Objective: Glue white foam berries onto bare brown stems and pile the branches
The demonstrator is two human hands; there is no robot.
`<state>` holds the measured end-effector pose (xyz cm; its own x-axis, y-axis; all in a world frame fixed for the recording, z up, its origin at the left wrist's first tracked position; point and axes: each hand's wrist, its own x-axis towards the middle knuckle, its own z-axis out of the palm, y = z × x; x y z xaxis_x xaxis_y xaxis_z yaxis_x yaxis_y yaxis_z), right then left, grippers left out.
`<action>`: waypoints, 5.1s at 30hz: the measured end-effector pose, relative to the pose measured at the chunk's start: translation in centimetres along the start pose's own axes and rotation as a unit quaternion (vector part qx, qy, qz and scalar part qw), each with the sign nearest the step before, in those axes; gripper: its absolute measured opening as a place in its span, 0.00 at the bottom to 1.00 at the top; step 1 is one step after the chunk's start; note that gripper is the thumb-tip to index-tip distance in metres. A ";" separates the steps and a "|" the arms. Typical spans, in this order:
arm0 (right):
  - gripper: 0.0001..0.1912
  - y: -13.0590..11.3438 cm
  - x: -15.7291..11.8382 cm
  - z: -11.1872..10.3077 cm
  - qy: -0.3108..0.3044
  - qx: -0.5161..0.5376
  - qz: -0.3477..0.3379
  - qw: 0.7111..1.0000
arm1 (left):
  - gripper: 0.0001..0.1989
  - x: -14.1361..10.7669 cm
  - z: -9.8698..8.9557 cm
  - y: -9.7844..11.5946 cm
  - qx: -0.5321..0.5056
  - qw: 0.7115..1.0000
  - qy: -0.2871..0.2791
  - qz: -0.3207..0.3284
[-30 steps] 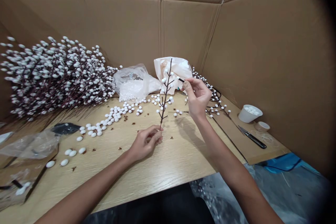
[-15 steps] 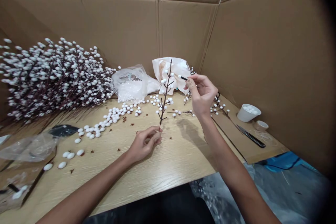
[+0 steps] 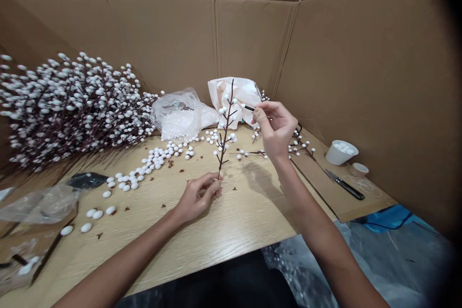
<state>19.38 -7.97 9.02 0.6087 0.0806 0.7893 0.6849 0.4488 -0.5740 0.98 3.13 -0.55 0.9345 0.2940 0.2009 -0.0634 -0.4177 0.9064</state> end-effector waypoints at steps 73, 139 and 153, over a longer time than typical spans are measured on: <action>0.03 -1.8 2.3 -2.9 0.076 -0.039 -0.073 0.994 | 0.17 0.0 -0.2 0.1 0.119 0.992 -0.017 0.044; 0.11 -2.4 -10.2 -18.0 -0.111 -0.333 0.246 0.904 | 0.15 0.7 -0.1 0.4 0.060 0.996 0.024 0.059; 0.10 -1.4 -12.0 -18.6 -0.142 -0.375 0.221 0.889 | 0.17 0.6 -0.2 0.2 0.080 0.995 0.024 0.056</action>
<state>18.58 -26.12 -3.68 0.8319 0.3705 0.4131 0.5434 -0.3931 -0.7417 1.42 3.40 -0.23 0.9067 0.2773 0.3178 -0.1056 -0.5802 0.8076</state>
